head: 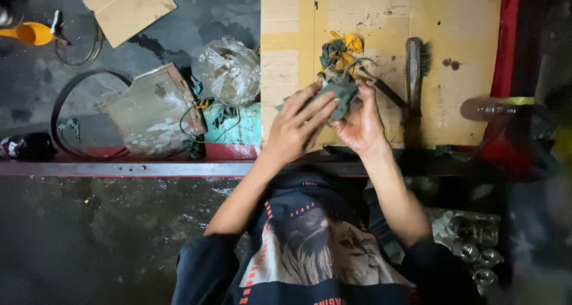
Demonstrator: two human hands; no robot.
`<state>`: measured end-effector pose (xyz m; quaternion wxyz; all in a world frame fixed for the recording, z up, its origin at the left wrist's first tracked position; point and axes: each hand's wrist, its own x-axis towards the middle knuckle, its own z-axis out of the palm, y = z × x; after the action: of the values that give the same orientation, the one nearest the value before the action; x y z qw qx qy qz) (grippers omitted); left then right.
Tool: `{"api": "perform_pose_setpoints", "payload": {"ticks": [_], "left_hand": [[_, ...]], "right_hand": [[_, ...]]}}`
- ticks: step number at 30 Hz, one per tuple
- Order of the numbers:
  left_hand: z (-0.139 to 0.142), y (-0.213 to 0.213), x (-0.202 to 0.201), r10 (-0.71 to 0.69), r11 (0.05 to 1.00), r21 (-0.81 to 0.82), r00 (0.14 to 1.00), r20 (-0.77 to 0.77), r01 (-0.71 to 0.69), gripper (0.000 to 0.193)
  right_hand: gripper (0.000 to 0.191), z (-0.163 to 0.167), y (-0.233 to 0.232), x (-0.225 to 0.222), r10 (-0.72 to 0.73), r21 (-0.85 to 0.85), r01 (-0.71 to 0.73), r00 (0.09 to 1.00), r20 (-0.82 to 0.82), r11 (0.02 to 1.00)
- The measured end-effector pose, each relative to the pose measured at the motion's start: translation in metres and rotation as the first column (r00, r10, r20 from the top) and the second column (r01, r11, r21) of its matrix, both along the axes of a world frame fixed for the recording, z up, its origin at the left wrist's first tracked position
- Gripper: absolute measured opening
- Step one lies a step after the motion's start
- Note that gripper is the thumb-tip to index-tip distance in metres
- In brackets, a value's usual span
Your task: The person holds a small cylindrical metal part and scrapes its surface with a thin metal tool. They then wipe the part with a cloth, rotating it to clean different sides.
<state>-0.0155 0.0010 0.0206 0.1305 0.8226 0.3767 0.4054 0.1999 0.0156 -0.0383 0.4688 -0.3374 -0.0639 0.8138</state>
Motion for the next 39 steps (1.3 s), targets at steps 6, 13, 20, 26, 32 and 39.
{"api": "perform_pose_setpoints", "payload": {"ticks": [6,13,20,26,32,39], "left_hand": [[0.004,0.005,0.010,0.095,0.995,0.029,0.977,-0.189,-0.091,0.051],[-0.015,0.014,0.002,0.114,0.983,0.173,0.938,-0.326,-0.059,0.051],[-0.060,0.002,-0.013,0.083,0.982,0.190,0.936,-0.341,-0.017,0.046],[-0.039,0.004,0.001,0.109,0.974,0.218,0.968,-0.225,-0.059,0.045],[0.014,0.020,0.015,0.111,0.990,0.109,0.979,-0.171,-0.093,0.039],[0.043,0.046,0.009,-0.042,0.997,-0.068,0.969,-0.244,0.026,0.023]], "right_hand": [[0.069,0.001,-0.005,-0.006,0.038,-0.064,-0.032,0.995,0.096,0.997],[0.077,-0.004,-0.005,-0.003,0.068,-0.012,-0.069,0.995,-0.070,0.998],[0.077,0.004,0.001,0.002,-0.023,-0.137,0.017,0.999,-0.045,0.990],[0.073,0.032,-0.003,-0.001,-0.002,-0.039,-0.003,0.993,-0.118,0.999],[0.064,0.010,-0.016,-0.010,0.046,-0.034,-0.043,0.995,0.088,0.999],[0.030,-0.023,-0.029,0.005,0.079,0.191,-0.095,0.993,0.088,0.977]]}}
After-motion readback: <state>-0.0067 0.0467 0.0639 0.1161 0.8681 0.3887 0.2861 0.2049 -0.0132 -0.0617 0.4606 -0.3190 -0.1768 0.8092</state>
